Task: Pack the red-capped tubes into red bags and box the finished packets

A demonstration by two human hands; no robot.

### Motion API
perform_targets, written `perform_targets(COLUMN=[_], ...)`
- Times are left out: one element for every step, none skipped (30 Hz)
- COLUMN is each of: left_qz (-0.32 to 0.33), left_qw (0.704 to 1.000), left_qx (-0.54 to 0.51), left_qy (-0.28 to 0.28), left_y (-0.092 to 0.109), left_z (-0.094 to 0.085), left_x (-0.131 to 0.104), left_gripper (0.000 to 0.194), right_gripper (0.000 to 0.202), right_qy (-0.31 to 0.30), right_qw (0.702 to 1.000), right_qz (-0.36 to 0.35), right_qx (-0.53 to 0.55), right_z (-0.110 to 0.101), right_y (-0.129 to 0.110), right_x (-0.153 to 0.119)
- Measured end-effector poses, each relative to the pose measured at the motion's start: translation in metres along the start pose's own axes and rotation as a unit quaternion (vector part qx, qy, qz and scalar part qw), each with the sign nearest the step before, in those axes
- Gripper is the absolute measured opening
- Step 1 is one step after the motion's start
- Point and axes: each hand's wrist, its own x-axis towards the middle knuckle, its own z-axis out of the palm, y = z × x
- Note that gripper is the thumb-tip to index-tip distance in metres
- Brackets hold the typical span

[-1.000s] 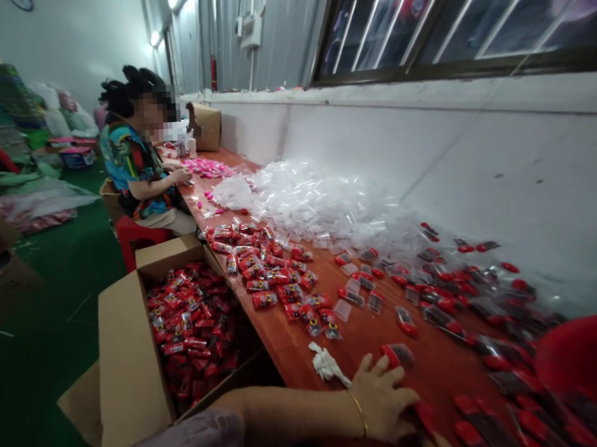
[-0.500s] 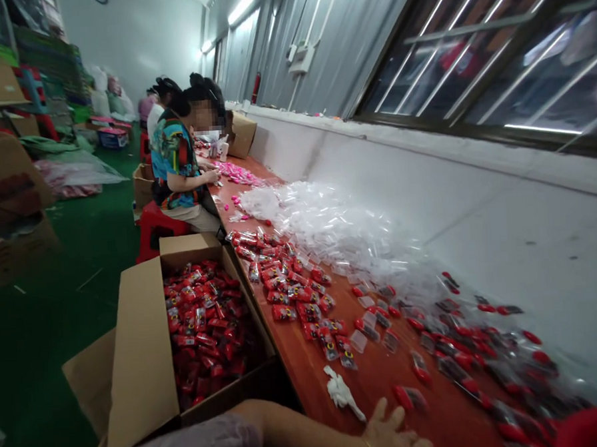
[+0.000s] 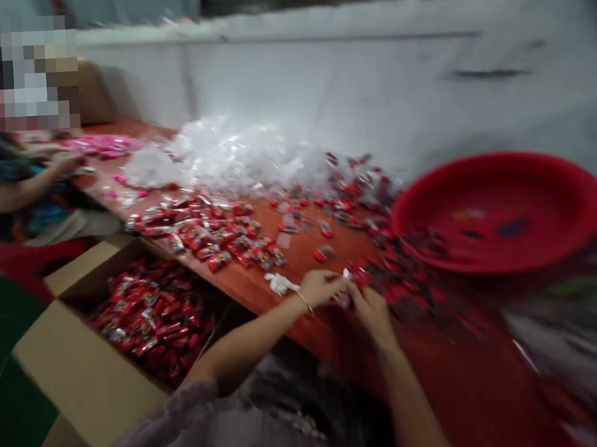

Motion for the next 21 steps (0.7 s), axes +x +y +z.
perform_targets(left_qz=[-0.016, -0.03, -0.04, -0.048, -0.053, -0.055, -0.054, -0.052, -0.049, -0.041, -0.025, -0.001, 0.028, 0.059, 0.085, 0.099, 0.101, 0.096, 0.09, 0.085, 0.081], left_qw=[1.0, 0.999, 0.999, 0.998, 0.998, 0.998, 0.997, 0.997, 0.996, 0.995, 0.993, 0.988, 0.978, 0.963, 0.947, 0.932, 0.927, 0.928, 0.934, 0.945, 0.959], left_qx=[-0.002, 0.0, 0.006, 0.014, 0.023, 0.035, 0.047, 0.06, 0.07, 0.086, 0.114, 0.155, 0.206, 0.26, 0.308, 0.343, 0.357, 0.356, 0.342, 0.314, 0.271], left_qy=[-0.017, -0.026, -0.029, -0.028, -0.026, -0.022, -0.018, -0.015, -0.011, -0.007, -0.006, -0.009, -0.017, -0.03, -0.044, -0.056, -0.061, -0.056, -0.044, -0.029, -0.015], left_y=[-0.003, -0.007, -0.01, -0.013, -0.016, -0.017, -0.017, -0.017, -0.017, -0.016, -0.015, -0.015, -0.015, -0.015, -0.016, -0.018, -0.019, -0.02, -0.02, -0.019, -0.018], left_z=[0.004, 0.009, 0.013, 0.017, 0.02, 0.023, 0.025, 0.027, 0.029, 0.03, 0.031, 0.031, 0.032, 0.032, 0.031, 0.031, 0.03, 0.029, 0.028, 0.027, 0.025], left_x=[0.006, 0.012, 0.016, 0.018, 0.02, 0.021, 0.021, 0.021, 0.021, 0.021, 0.02, 0.02, 0.019, 0.018, 0.017, 0.016, 0.015, 0.015, 0.014, 0.013, 0.012], left_gripper=[0.037, 0.035, 0.035, 0.034, 0.035, 0.034, 0.034, 0.033, 0.031, 0.029, 0.027, 0.027, 0.03, 0.034, 0.036, 0.035, 0.033, 0.031, 0.031, 0.031, 0.031], right_gripper=[0.05, 0.05, 0.052, 0.052, 0.049, 0.048, 0.045, 0.043, 0.042, 0.041, 0.04, 0.039, 0.039, 0.038, 0.037, 0.036, 0.036, 0.035, 0.035, 0.035, 0.035], right_qy=[0.013, 0.029, 0.039, 0.045, 0.05, 0.058, 0.066, 0.076, 0.088, 0.101, 0.115, 0.127, 0.138, 0.145, 0.148, 0.147, 0.143, 0.139, 0.135, 0.133, 0.134], right_qw=[1.0, 0.995, 0.991, 0.988, 0.981, 0.98, 0.978, 0.977, 0.977, 0.977, 0.977, 0.976, 0.976, 0.975, 0.975, 0.975, 0.975, 0.975, 0.975, 0.976, 0.975], right_qz=[0.016, 0.015, 0.025, 0.029, 0.022, 0.024, 0.025, 0.028, 0.032, 0.035, 0.037, 0.04, 0.044, 0.05, 0.056, 0.062, 0.066, 0.069, 0.07, 0.07, 0.07], right_qx=[0.014, 0.099, 0.123, 0.146, 0.185, 0.191, 0.198, 0.197, 0.189, 0.183, 0.176, 0.169, 0.164, 0.159, 0.157, 0.156, 0.156, 0.158, 0.159, 0.16, 0.161], right_z=[0.002, 0.005, 0.007, 0.009, 0.011, 0.012, 0.013, 0.013, 0.014, 0.014, 0.014, 0.014, 0.014, 0.013, 0.013, 0.013, 0.013, 0.012, 0.012, 0.012, 0.012], right_y=[0.004, 0.008, 0.011, 0.013, 0.014, 0.015, 0.017, 0.018, 0.02, 0.022, 0.025, 0.028, 0.03, 0.033, 0.035, 0.037, 0.038, 0.039, 0.039, 0.038, 0.037], right_x=[0.001, 0.002, 0.002, 0.002, 0.002, 0.001, 0.0, 0.0, 0.001, 0.003, 0.005, 0.009, 0.012, 0.015, 0.017, 0.018, 0.018, 0.016, 0.013, 0.009, 0.003])
